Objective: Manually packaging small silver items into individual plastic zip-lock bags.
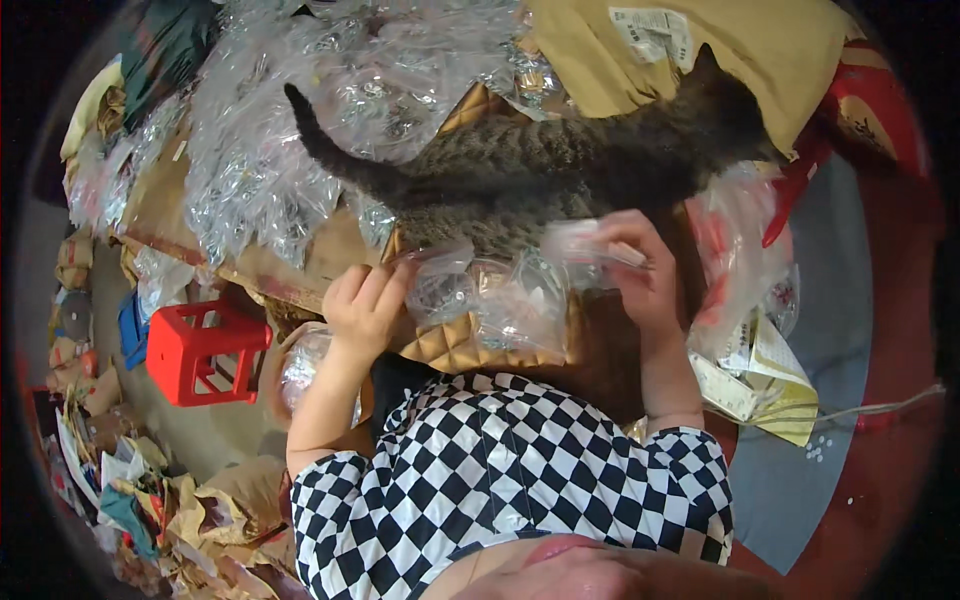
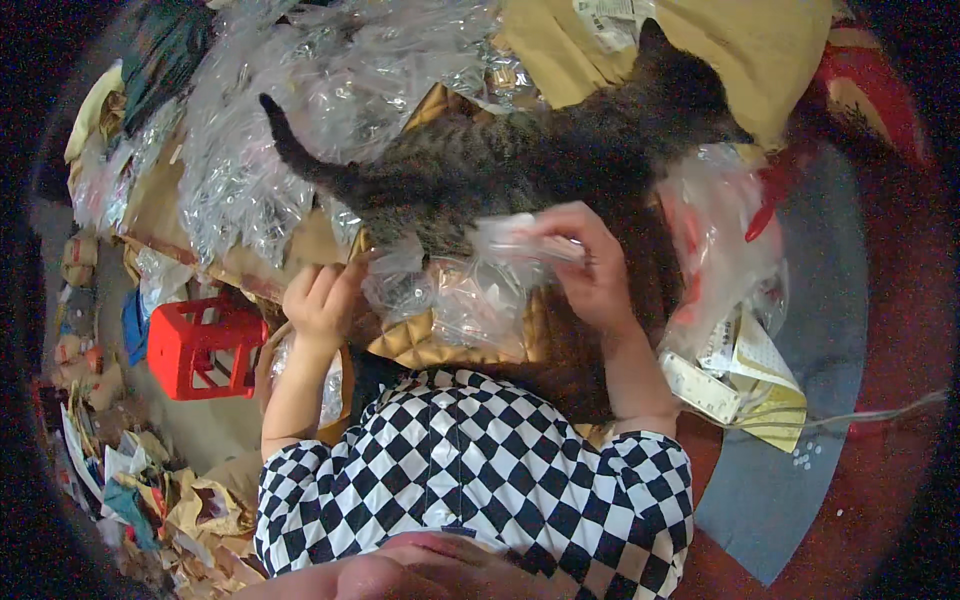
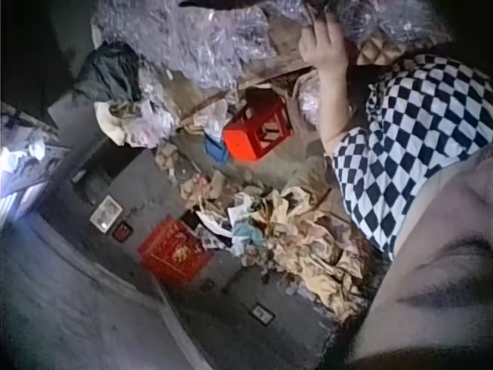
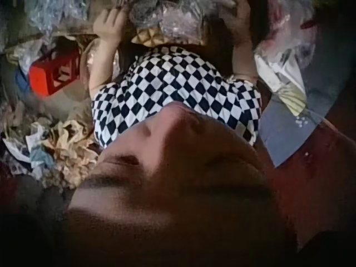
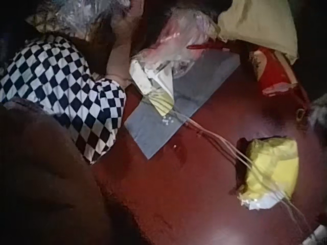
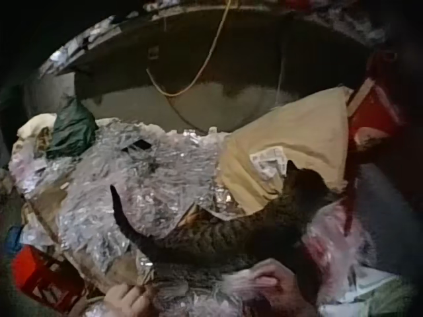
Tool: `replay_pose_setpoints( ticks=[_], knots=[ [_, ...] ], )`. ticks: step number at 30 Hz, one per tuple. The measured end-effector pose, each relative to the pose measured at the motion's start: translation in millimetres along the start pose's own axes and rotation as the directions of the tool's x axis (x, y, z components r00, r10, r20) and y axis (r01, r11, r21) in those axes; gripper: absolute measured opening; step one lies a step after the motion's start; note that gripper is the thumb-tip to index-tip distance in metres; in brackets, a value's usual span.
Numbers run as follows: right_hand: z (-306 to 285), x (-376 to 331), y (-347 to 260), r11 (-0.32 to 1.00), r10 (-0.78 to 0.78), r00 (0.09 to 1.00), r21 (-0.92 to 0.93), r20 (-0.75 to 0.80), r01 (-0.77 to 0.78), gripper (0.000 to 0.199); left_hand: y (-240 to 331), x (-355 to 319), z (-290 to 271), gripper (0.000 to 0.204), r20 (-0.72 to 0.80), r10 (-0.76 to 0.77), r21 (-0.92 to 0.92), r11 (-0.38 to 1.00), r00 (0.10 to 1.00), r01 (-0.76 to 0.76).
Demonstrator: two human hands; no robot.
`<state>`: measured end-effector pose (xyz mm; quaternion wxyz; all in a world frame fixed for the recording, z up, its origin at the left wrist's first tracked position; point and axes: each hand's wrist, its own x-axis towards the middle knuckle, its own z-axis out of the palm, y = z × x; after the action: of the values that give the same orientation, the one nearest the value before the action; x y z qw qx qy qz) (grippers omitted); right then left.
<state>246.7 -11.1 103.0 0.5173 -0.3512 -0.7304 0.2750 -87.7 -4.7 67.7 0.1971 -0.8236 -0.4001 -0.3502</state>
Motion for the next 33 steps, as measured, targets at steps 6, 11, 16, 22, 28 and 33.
replay_pose_setpoints(
  ticks=[6,11,16,22,28,33],
  knots=[
    [74.0,68.6,-27.1,0.966,-0.020,0.992,0.253,-0.128,0.052,0.048,23.6,18.1,13.3,0.018,0.418,-0.276,-0.397,0.801,0.866,0.447],
    [89.8,71.5,-18.7,0.986,0.069,0.955,0.124,0.290,-0.109,0.033,34.3,23.1,-9.8,0.015,0.476,-0.262,-0.636,0.557,0.840,0.534],
    [83.5,61.9,-35.1,0.734,-0.011,0.793,-0.534,0.609,0.420,0.014,39.9,23.8,-11.3,0.020,0.395,-0.091,-0.647,0.679,0.914,0.347],
    [66.4,62.3,-30.7,0.710,0.084,0.601,-0.471,0.795,0.523,0.013,44.1,31.7,-18.4,0.026,0.373,0.014,-0.678,0.687,0.928,0.263],
    [64.1,65.3,-29.6,0.925,-0.027,0.747,-0.267,0.664,0.271,0.018,33.2,34.5,-28.0,0.029,0.375,-0.026,-0.647,0.708,0.927,0.282],
    [51.9,59.3,-37.1,0.834,-0.077,0.814,-0.410,0.575,0.369,0.017,25.9,34.7,-31.5,0.030,0.339,-0.065,-0.671,0.682,0.938,0.290]
  ],
)
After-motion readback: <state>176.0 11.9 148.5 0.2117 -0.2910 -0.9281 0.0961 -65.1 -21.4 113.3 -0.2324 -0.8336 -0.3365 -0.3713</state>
